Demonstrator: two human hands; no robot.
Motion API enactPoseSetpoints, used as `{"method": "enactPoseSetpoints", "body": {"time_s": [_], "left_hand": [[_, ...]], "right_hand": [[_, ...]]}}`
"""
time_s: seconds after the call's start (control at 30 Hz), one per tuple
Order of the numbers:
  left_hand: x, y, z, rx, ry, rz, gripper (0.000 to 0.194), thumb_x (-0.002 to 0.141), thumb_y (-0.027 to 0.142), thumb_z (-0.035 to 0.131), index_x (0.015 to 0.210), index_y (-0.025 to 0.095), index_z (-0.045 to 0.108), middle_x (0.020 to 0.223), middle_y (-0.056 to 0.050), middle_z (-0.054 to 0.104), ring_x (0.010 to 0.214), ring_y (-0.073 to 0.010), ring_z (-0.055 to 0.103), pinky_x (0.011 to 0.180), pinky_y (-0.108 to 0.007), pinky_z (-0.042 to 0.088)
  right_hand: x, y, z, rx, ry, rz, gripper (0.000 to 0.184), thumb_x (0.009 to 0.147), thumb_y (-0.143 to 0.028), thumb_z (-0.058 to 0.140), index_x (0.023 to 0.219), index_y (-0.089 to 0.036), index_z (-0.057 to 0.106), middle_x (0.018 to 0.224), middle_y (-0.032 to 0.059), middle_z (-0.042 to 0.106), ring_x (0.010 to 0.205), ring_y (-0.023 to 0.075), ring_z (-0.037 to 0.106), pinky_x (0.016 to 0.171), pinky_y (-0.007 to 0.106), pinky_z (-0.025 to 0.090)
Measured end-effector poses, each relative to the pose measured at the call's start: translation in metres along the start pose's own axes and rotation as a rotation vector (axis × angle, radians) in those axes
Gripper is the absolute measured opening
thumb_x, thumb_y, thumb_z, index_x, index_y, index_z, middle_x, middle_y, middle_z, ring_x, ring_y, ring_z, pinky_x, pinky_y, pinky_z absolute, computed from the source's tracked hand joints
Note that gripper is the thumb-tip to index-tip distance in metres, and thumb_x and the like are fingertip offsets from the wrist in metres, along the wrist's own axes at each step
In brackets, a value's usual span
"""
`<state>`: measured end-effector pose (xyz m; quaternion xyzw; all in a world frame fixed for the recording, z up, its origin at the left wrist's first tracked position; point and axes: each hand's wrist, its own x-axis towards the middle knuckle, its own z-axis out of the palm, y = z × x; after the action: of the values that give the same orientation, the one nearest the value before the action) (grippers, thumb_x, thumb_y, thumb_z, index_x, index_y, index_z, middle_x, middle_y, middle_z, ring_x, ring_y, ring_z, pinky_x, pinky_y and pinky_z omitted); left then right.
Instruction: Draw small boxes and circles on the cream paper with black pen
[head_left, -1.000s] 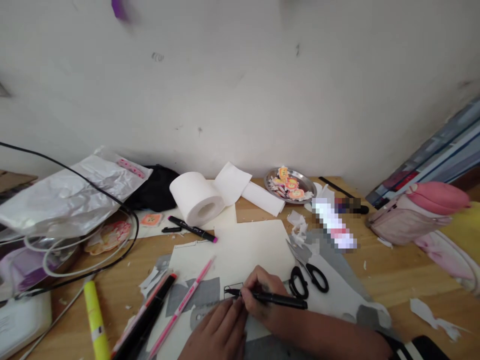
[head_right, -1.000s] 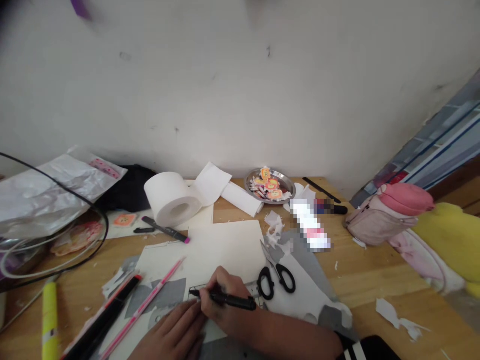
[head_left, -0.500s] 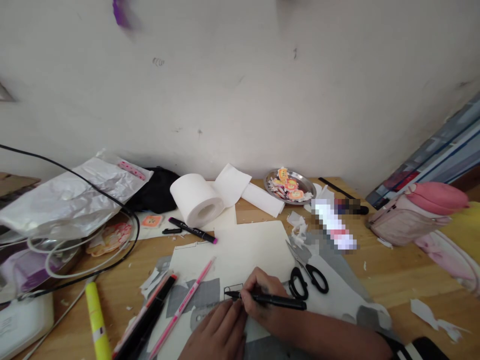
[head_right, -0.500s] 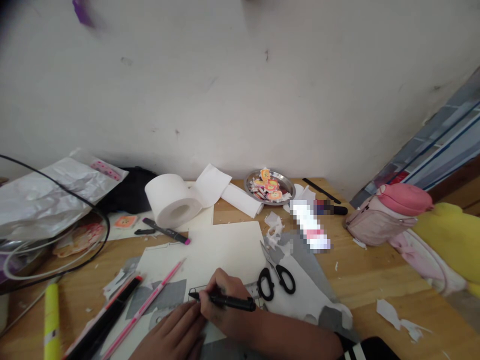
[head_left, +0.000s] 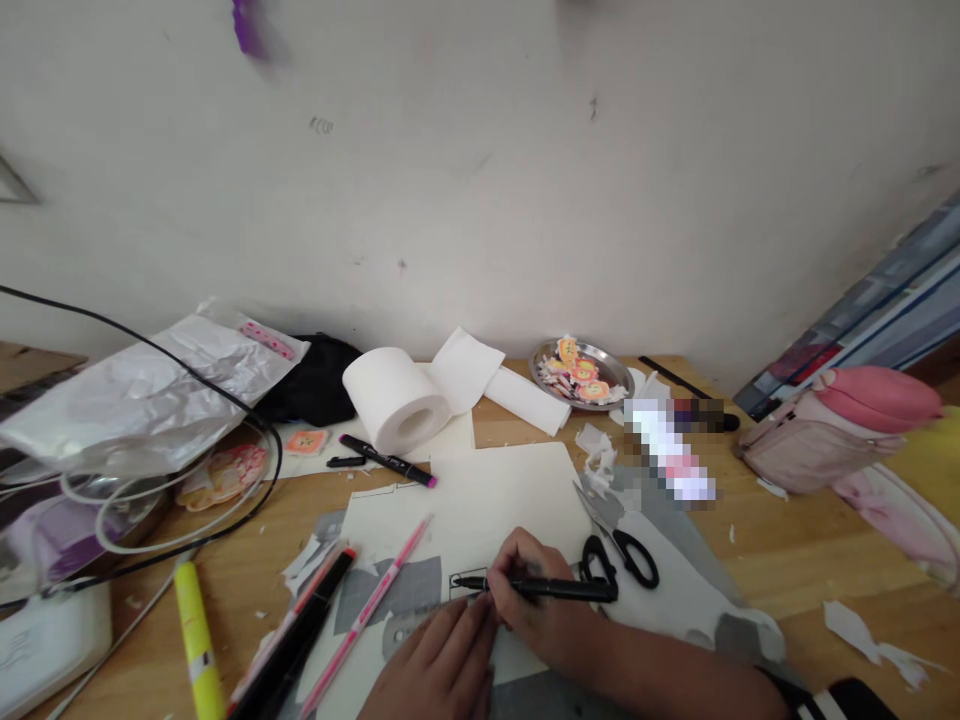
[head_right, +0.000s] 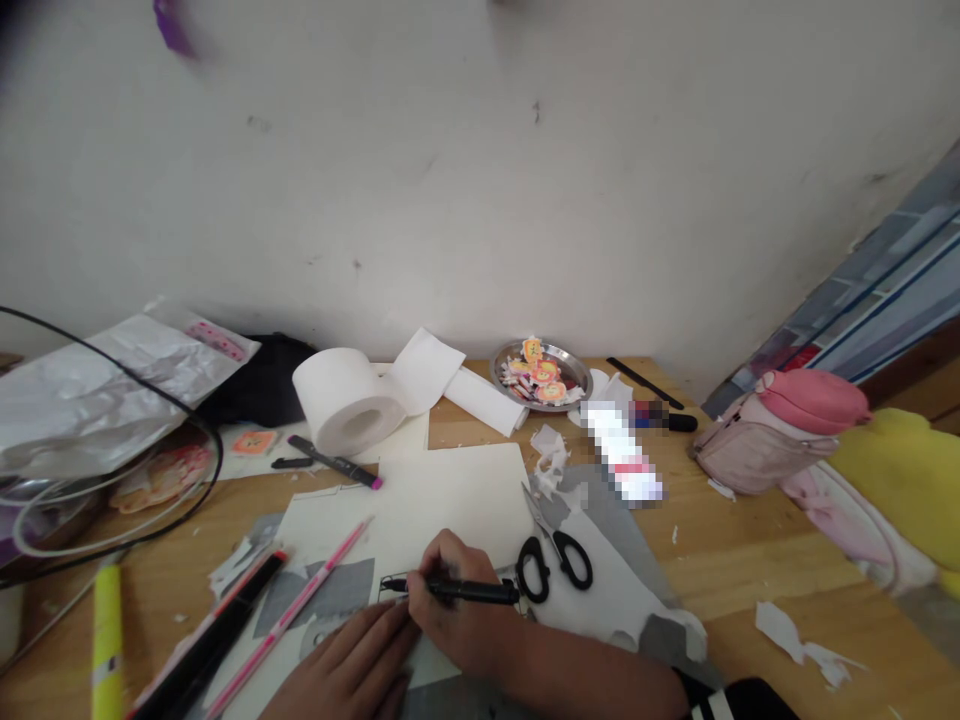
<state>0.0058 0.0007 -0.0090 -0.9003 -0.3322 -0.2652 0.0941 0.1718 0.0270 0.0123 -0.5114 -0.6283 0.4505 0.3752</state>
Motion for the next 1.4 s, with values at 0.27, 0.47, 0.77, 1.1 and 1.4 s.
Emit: {"method": "enactPoseSetpoints", "body": {"time_s": [0.27,0.47,0.77,1.1,1.4], "left_hand": [[-0.001,-0.0015,-0.0014,0.015,-0.014,0.015,0.037,0.094,0.02,0.027,0.105,0.018,0.063,0.102,0.0,0.069,0.091,-0.0155,0.062,0.079,-0.024,0.049],[-0.0035,-0.0038,-0.0006,0.023,-0.045,0.041,0.034,0.093,0.02,0.031,0.108,0.017,0.062,0.102,-0.002,0.068,0.093,-0.0158,0.061,0.08,-0.024,0.05],[-0.0029,-0.0008,-0.0023,0.007,-0.037,0.009,0.033,0.091,0.019,0.034,0.107,0.017,0.062,0.102,-0.001,0.068,0.094,-0.0162,0.06,0.082,-0.024,0.049],[-0.0082,-0.0026,0.0034,-0.01,-0.084,-0.007,0.029,0.088,0.023,0.042,0.111,0.02,0.06,0.106,0.0,0.066,0.099,-0.016,0.056,0.086,-0.023,0.046],[-0.0072,-0.0011,0.0011,-0.019,-0.062,-0.002,0.03,0.086,0.022,0.044,0.112,0.019,0.059,0.104,-0.002,0.066,0.098,-0.0162,0.057,0.086,-0.023,0.046]], "right_hand": [[-0.0004,-0.0006,0.0002,0.018,-0.006,0.004,0.011,0.08,-0.024,0.05,0.072,-0.021,0.042,0.054,-0.0059,0.046,0.047,0.0096,0.044,0.046,0.021,0.037],[0.0002,-0.0044,-0.0009,-0.009,-0.009,-0.001,0.011,0.079,-0.024,0.051,0.072,-0.021,0.042,0.055,-0.0059,0.046,0.047,0.0092,0.044,0.046,0.02,0.038],[-0.0014,-0.0012,0.0006,-0.008,-0.008,0.019,0.012,0.08,-0.023,0.051,0.072,-0.021,0.043,0.055,-0.0058,0.047,0.048,0.0088,0.045,0.047,0.02,0.038],[-0.0011,-0.0029,-0.0007,-0.025,-0.009,0.022,0.012,0.079,-0.022,0.051,0.072,-0.021,0.042,0.055,-0.0064,0.046,0.048,0.0086,0.043,0.047,0.02,0.037],[-0.0007,-0.0034,-0.0004,-0.034,-0.01,0.023,0.011,0.078,-0.022,0.051,0.072,-0.022,0.042,0.055,-0.0061,0.047,0.047,0.0087,0.043,0.046,0.02,0.037]]}}
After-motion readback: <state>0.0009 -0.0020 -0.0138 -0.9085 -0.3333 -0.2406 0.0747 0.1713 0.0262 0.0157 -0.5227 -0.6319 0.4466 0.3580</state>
